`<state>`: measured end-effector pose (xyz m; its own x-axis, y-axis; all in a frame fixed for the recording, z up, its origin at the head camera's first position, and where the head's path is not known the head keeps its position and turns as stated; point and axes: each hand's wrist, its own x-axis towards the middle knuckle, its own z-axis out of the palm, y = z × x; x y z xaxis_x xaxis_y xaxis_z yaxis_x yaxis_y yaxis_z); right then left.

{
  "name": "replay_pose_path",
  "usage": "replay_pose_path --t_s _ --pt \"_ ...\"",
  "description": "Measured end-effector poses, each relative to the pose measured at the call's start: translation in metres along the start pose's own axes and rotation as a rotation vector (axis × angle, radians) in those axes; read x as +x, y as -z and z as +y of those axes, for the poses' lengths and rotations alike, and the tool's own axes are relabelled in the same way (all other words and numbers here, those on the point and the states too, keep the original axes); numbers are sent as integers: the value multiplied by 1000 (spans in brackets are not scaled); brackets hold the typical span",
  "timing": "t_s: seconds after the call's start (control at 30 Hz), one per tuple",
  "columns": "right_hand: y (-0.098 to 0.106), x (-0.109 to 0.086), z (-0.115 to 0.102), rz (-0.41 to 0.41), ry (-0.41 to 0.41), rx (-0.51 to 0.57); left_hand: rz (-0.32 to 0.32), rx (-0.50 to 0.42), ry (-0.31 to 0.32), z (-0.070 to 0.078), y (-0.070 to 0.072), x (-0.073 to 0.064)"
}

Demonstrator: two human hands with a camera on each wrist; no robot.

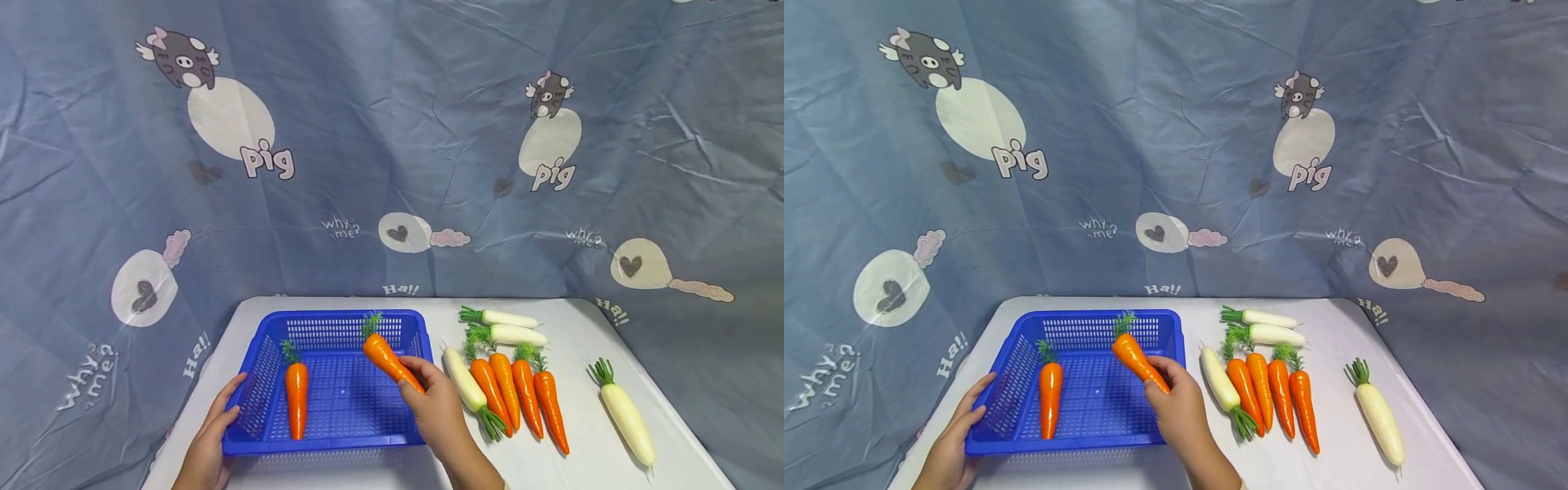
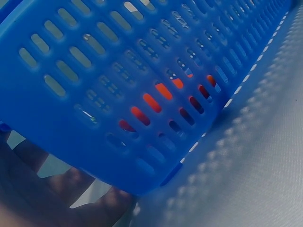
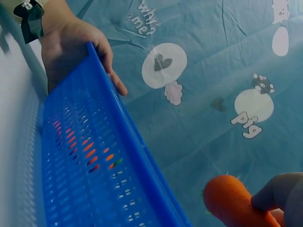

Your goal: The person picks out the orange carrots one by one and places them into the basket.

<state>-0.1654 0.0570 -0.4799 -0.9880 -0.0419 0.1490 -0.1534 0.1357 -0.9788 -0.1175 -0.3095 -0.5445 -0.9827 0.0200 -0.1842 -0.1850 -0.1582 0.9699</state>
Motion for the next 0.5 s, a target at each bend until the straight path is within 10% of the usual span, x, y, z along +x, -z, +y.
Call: replay_pose_path --t_s 0.5 --pt "-17 7 0 -22 -6 -23 6 22 8 1 -1 0"
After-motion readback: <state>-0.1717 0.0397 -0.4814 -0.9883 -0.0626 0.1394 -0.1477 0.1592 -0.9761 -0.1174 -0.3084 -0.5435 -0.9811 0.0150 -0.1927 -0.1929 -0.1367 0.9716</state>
